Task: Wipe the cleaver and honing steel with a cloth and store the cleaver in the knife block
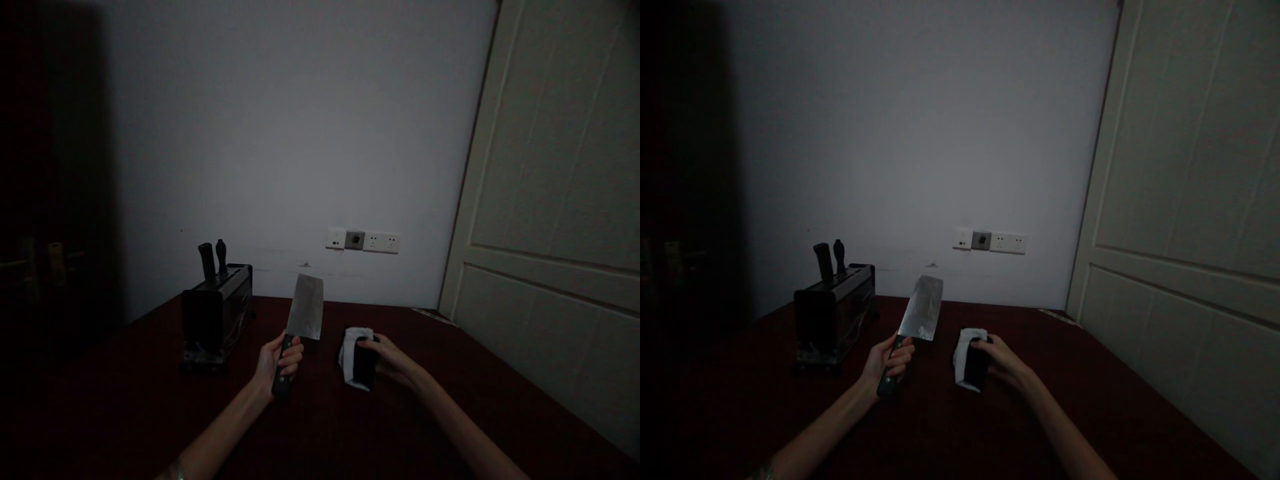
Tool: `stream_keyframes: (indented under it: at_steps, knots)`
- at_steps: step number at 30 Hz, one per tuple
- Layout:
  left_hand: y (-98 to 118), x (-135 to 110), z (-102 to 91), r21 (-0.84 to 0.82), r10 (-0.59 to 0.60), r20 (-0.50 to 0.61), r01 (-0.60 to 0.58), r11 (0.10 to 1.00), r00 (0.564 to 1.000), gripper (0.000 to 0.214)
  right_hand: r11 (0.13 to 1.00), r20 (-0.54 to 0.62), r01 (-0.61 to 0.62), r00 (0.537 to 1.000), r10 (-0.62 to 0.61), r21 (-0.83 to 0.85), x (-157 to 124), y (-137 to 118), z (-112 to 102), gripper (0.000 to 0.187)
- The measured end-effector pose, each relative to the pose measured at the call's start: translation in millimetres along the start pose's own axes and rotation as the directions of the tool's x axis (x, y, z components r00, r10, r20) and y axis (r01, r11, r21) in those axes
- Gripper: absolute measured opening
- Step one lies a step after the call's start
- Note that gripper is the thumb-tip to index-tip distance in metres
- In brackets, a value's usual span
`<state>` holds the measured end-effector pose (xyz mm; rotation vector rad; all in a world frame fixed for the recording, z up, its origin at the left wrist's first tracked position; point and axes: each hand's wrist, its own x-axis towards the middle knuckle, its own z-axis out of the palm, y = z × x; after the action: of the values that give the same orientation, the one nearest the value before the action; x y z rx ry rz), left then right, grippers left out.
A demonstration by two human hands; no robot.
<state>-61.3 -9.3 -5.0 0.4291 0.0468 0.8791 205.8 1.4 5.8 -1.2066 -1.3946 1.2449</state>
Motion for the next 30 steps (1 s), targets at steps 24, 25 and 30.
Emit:
stream_keyframes:
  at_steps: [24, 25, 30]
  knots:
    - [-17.5, 2.3, -1.6, 0.098, -0.137, 0.215, 0.118, 0.988, 0.967, 0.025, 0.095, 0.458, 0.742, 0.503, -0.733, -0.664, 80.1, -104.7, 61.2, 0.062]
    - [-17.5, 2.0, -0.6, 0.1, -0.133, 0.205, 0.115, 0.988, 0.97, 0.026, 0.085, 0.48, 0.744, 0.51, -0.714, -0.663, 79.6, -102.0, 60.5, 0.062]
    - [-19.2, 0.5, 5.2, 0.145, -0.135, 0.152, 0.113, 0.983, 0.979, 0.025, 0.14, 0.479, 0.756, 0.534, -0.697, -0.639, 72.5, -85.0, 58.1, 0.063]
